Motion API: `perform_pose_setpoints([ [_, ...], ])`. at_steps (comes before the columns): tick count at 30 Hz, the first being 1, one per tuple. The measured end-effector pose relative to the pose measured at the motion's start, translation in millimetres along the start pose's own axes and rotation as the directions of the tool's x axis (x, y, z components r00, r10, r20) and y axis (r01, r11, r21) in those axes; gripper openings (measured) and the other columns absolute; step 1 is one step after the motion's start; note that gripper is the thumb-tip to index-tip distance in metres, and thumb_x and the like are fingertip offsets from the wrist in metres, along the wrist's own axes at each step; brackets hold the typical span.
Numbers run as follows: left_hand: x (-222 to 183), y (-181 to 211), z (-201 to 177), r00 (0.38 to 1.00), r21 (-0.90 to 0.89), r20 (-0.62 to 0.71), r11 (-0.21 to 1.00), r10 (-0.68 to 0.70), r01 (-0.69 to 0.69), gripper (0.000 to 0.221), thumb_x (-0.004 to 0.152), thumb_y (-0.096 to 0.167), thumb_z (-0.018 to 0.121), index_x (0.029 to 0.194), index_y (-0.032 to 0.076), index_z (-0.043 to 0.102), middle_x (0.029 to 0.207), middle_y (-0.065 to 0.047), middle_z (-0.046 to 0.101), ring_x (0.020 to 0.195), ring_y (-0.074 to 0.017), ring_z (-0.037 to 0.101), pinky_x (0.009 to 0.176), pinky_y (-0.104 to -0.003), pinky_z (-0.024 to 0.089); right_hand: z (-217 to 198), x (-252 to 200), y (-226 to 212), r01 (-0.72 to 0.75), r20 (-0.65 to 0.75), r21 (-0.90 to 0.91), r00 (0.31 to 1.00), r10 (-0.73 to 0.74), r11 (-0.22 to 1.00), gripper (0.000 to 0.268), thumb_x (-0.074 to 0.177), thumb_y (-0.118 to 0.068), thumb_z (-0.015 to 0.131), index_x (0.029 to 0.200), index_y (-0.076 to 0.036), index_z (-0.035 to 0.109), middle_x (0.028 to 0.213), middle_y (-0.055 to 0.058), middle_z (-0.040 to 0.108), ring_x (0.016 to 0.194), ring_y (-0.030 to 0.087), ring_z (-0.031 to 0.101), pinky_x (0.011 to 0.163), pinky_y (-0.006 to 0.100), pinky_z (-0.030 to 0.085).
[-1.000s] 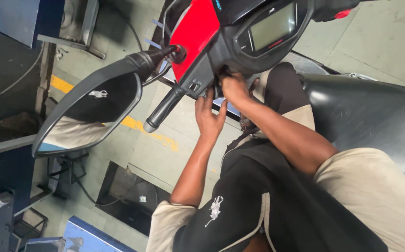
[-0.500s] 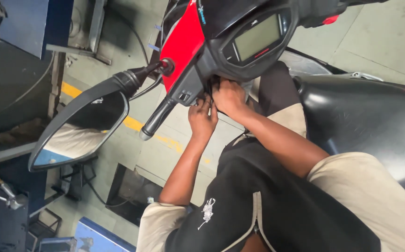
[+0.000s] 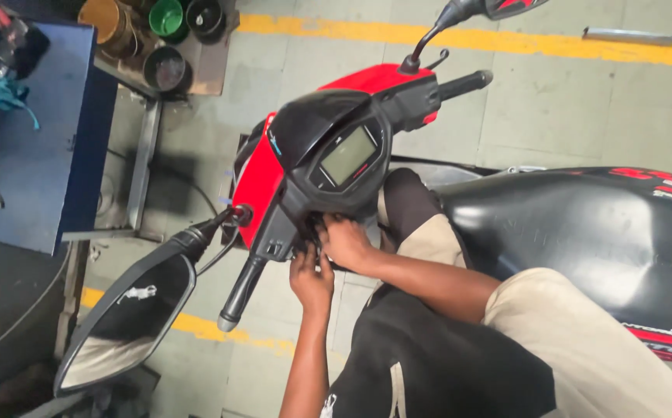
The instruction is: The person inserts a key into the scooter's ignition and turns it on, then stands beside the scooter holding the handlebar while the digital dashboard powers on. They press the throttle so the display shows changing speed values, watch the readings, then step away from the scooter.
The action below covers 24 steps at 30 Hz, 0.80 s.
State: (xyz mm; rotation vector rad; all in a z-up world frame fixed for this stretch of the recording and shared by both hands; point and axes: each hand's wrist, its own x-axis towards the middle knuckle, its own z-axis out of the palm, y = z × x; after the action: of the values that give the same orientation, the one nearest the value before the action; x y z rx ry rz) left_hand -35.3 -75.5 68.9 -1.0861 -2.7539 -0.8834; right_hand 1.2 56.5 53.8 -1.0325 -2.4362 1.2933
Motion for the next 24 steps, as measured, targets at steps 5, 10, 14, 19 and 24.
perform_pose_setpoints([
  [5, 5, 3, -13, 1.0, -0.031, -0.025, 0.999, 0.014, -0.015, 0.035, 0.088, 0.018, 0.074, 0.117, -0.002, 0.074, 0.089, -0.02, 0.067, 0.083, -0.0372, 0.064, 0.075, -0.046, 0.052, -4, 8, -13, 0.054, -0.06, -0.134, 0.996, -0.062, 0.99, 0.03, 0.095, -0.03, 0.062, 0.107, -0.002, 0.067, 0.092, 0.025, 0.071, 0.082, 0.045, 0.07, 0.073, 0.055, 0.055],
  [10, 1, 26, -111, 0.969, -0.152, -0.12, 0.961, 0.215, -0.232, 0.025, 0.095, 0.01, 0.073, 0.119, 0.004, 0.076, 0.078, -0.01, 0.056, 0.075, -0.0283, 0.057, 0.072, -0.041, 0.048, 1, 10, -15, -0.059, -0.025, -0.157, 0.998, 0.056, 0.986, 0.03, 0.095, -0.035, 0.063, 0.103, -0.007, 0.069, 0.087, 0.024, 0.072, 0.081, 0.045, 0.07, 0.074, 0.057, 0.053],
  [14, 38, 36, -193, 0.956, 0.264, -0.171, 0.946, 0.237, -0.187, 0.046, 0.079, 0.028, 0.08, 0.118, 0.004, 0.072, 0.081, -0.008, 0.056, 0.075, -0.0302, 0.055, 0.069, -0.044, 0.043, 5, 12, -13, -0.082, -0.022, -0.12, 0.997, 0.08, 0.989, 0.029, 0.097, -0.038, 0.062, 0.104, -0.012, 0.071, 0.092, 0.02, 0.074, 0.088, 0.043, 0.07, 0.08, 0.057, 0.053],
  [19, 58, -7, -199, 0.986, 0.458, 0.133, 0.889, -0.104, 0.032, 0.051, 0.067, 0.039, 0.085, 0.099, 0.004, 0.07, 0.09, -0.014, 0.062, 0.085, -0.0374, 0.061, 0.071, -0.048, 0.046, -7, 19, -28, -0.139, 0.024, -0.064, 0.99, 0.14, 0.988, 0.03, 0.096, -0.038, 0.06, 0.114, -0.016, 0.072, 0.101, 0.019, 0.074, 0.096, 0.044, 0.068, 0.087, 0.056, 0.05],
  [24, 59, -23, -186, 0.964, 0.25, 0.21, 0.962, -0.163, 0.108, 0.029, 0.065, 0.018, 0.083, 0.082, 0.004, 0.065, 0.089, -0.017, 0.061, 0.083, -0.0416, 0.062, 0.07, -0.051, 0.049, 7, 22, -3, -0.092, 0.079, 0.019, 0.993, 0.09, 0.996, 0.031, 0.097, -0.035, 0.057, 0.117, -0.016, 0.071, 0.112, 0.017, 0.073, 0.107, 0.04, 0.064, 0.094, 0.051, 0.045],
])
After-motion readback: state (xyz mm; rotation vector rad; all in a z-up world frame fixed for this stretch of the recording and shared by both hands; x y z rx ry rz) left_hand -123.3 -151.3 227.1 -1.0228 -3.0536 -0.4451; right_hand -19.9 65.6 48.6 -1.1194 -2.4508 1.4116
